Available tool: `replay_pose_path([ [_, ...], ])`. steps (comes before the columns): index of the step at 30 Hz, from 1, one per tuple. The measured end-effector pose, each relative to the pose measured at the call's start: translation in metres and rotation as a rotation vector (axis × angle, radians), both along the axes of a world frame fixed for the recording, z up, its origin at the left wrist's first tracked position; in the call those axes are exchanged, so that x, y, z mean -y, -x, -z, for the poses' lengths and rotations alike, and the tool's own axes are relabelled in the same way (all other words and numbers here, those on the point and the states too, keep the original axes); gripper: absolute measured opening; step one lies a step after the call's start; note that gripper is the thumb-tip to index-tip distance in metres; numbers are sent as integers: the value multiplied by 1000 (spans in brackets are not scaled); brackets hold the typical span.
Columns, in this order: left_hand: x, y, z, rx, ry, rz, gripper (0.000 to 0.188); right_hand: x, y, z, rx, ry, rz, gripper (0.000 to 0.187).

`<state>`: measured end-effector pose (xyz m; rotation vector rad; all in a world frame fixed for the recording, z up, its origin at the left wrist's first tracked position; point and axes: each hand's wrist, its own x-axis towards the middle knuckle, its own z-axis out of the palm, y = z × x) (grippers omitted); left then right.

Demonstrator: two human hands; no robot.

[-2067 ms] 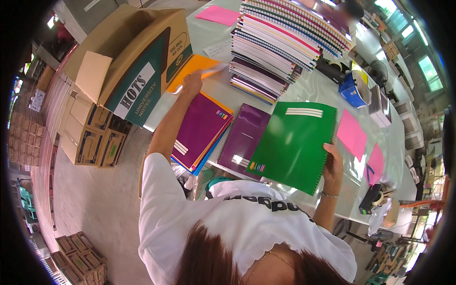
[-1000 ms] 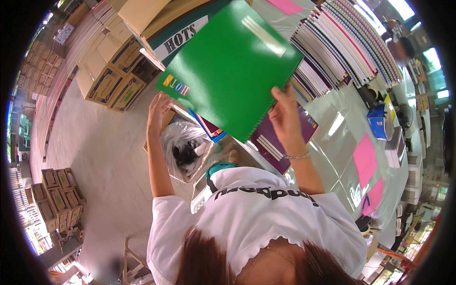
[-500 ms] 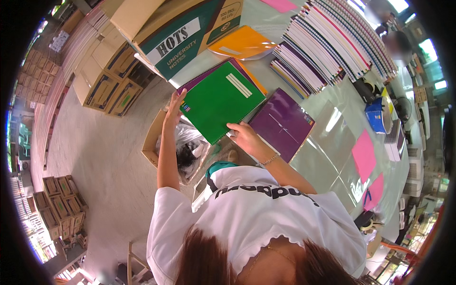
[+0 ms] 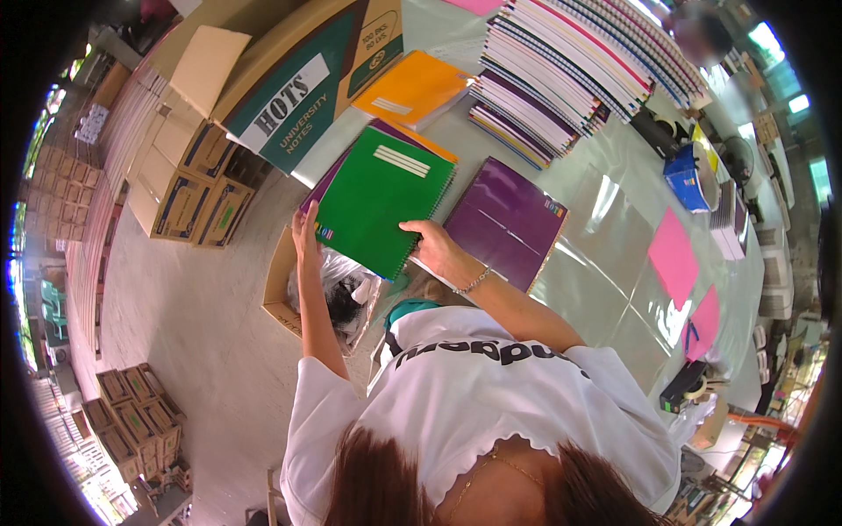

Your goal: The person wraps a stack of notebooks in a clear plastic sheet, securing the folds with small pieces of tape.

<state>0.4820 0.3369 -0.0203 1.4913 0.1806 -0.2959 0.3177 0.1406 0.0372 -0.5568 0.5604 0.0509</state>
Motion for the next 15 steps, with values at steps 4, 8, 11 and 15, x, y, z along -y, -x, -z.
replay_pose_path([
  [4, -13, 33, -16, -67, 39, 19, 60, 16, -7, -5, 129, 42, -65, 30],
  [8, -37, 41, -21, -116, -57, 36, 61, 30, -12, -4, 100, -53, -178, 37],
  [11, -50, 26, -25, -242, -37, 147, 61, 13, -7, -13, 18, 187, 18, 41],
  [15, -40, -1, -30, 217, -240, 261, 46, -3, -20, 59, -125, 1001, 34, 48],
])
